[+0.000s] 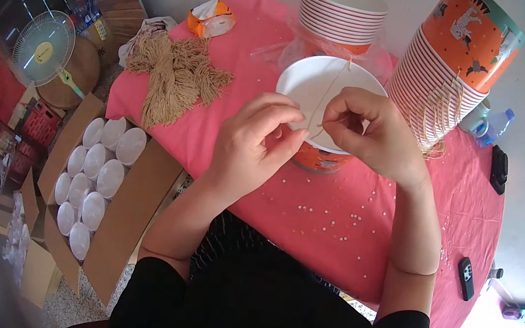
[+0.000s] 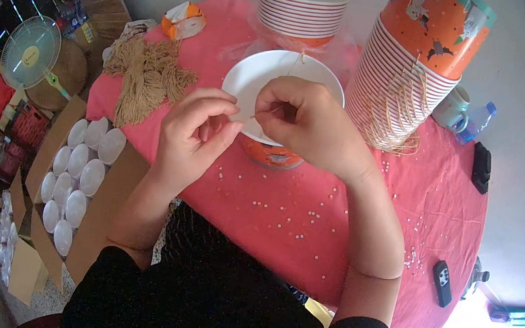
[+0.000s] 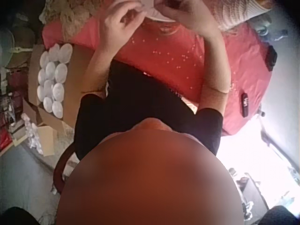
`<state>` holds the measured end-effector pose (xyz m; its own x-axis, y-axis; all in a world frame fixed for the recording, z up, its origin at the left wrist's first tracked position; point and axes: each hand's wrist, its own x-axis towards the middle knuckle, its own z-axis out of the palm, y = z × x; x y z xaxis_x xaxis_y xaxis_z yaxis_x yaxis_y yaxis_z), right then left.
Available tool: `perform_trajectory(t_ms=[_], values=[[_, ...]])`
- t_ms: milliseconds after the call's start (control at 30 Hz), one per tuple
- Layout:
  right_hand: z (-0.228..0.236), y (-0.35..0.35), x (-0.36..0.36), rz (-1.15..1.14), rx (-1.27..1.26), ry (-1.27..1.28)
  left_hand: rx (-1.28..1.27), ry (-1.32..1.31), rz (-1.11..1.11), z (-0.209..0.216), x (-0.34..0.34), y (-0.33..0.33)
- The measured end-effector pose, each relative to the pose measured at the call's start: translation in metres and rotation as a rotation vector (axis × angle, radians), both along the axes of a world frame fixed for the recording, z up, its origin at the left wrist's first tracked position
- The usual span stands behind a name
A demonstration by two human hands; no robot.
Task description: Tying elastic strings to decorated paper cups for packaging assembly.
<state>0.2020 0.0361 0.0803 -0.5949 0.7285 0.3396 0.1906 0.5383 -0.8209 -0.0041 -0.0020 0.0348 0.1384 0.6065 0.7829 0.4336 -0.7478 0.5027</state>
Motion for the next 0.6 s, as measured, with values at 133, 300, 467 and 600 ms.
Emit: perform_trajectory(t_ms=[133, 300, 467, 600], values=[[0.003, 0.002, 0.004, -0.003, 0.029, -0.037, -0.140, 0.082, -0.020, -0.008, -0.001, -0.002], [0.000, 0.003, 0.008, 0.035, 0.114, -0.142, -0.036, 0.251, -0.068, -0.015, -0.007, 0.004], [0.002, -0.004, 0.007, 0.072, 0.282, -0.275, 0.274, 0.303, -0.032, -0.018, -0.009, 0.002], [0.005, -0.013, 0.004, 0.062, 0.405, -0.340, 0.431, 0.385, 0.031, -0.018, -0.012, -0.001]])
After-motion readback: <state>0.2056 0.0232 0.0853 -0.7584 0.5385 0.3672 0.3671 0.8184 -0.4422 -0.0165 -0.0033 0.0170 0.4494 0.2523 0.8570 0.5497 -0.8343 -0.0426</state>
